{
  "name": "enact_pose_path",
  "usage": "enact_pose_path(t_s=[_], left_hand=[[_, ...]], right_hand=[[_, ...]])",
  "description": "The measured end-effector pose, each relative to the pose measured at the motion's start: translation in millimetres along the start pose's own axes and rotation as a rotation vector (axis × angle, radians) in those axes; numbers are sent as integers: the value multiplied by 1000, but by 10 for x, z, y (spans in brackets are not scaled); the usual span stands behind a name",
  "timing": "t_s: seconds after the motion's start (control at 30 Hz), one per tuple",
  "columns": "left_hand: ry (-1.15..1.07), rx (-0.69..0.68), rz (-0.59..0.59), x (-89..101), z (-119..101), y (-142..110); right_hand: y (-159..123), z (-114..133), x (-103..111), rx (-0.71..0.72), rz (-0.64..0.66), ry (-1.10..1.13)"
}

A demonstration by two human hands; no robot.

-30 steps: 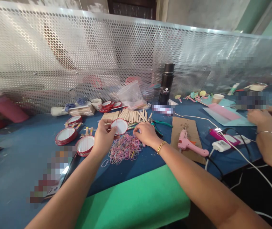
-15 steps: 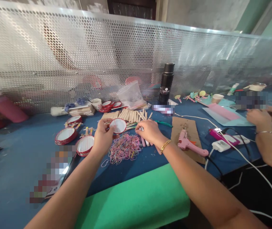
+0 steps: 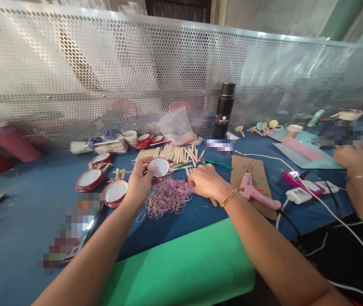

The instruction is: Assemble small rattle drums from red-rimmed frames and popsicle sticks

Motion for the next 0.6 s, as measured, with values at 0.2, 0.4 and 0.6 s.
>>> enact_pose_path(t_s=[0.2, 0.4, 0.6], left_hand=[[47, -26, -13, 7, -28, -27], [10, -21, 21, -53, -34, -47], [-2, 23, 125, -185, -37, -93]], right_hand=[[-21, 49, 161, 53, -48, 211], [-7, 14, 158, 36, -96, 346], [11, -16, 205, 51, -211, 498]])
Point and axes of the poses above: each hand's wrist, its own y-axis towards the middle knuckle, its own x-axis out of the back of the hand, z = x × y, the point moved 7 cm from there along y, towards the middle knuckle, and after that the axes turned 6 degrees about z, right-handed, at the moved point
